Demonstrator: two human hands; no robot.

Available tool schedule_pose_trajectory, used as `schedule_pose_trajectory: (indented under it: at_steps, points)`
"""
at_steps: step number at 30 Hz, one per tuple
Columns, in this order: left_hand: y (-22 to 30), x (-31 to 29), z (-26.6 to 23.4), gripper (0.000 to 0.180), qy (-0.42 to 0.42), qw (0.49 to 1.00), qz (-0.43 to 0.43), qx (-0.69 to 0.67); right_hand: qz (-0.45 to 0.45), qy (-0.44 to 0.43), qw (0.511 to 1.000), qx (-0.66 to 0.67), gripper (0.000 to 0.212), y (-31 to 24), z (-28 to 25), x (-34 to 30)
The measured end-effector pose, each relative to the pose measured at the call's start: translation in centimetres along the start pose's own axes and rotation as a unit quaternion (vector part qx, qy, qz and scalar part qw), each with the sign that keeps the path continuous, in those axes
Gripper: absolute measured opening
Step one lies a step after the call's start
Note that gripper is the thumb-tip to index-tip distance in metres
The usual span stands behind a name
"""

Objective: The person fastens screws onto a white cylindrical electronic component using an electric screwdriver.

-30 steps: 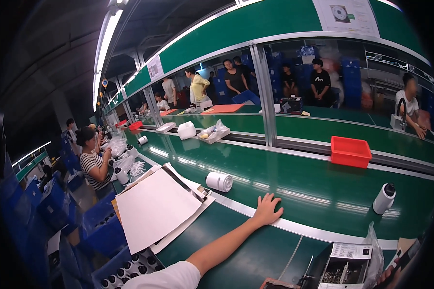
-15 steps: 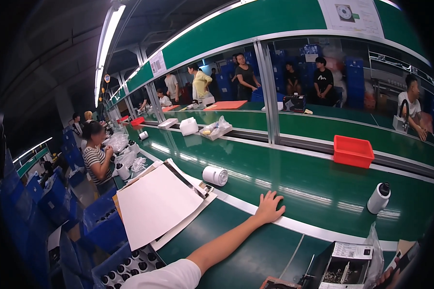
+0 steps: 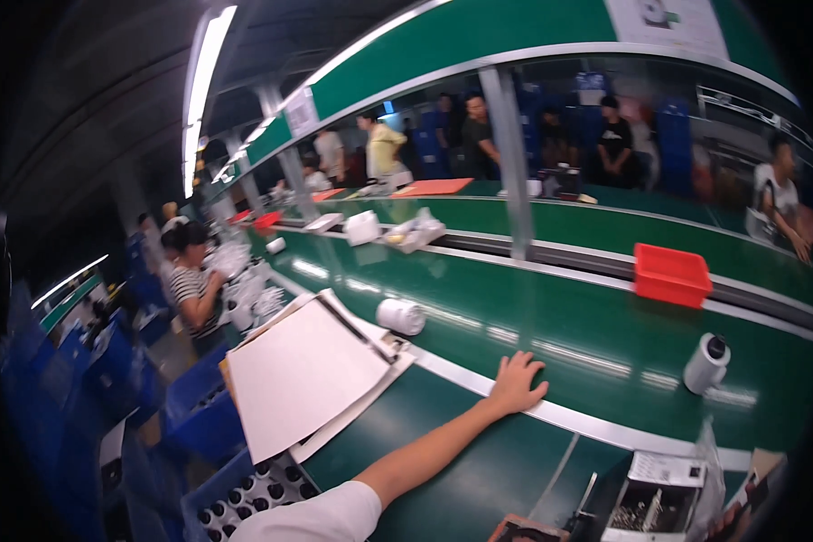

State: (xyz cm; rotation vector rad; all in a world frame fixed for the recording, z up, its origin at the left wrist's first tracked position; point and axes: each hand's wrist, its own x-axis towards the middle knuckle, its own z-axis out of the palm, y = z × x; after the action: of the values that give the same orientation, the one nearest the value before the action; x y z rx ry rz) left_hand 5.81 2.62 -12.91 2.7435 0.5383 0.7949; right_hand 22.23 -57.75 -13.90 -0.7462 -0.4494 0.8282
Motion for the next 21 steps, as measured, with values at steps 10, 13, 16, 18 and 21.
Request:
schedule_pose_trajectory:
  at_steps: [10,13,16,18,21]
  points:
    - [10.1,8.1,6.0,0.097,-0.164,0.971,0.125,-0.123,-0.179,0.155,0.962,-0.134,0.056,1.7,12.0,4.3]
    - [16.1,10.4,9.6,0.122,-0.195,0.946,0.059,-0.253,-0.175,0.163,0.958,-0.157,0.055,0.8,13.0,3.0]
    - [18.0,12.3,13.3,0.127,-0.116,0.924,0.064,-0.358,-0.169,0.149,0.965,-0.137,0.05,1.0,13.5,3.1]
    - [20.0,12.6,14.6,0.123,-0.076,0.918,0.108,-0.374,-0.169,0.151,0.964,-0.138,0.047,1.0,13.7,2.7]
    - [20.7,11.7,12.0,0.094,-0.022,0.92,0.047,-0.388,-0.154,0.142,0.969,-0.13,0.043,1.1,13.6,3.1]
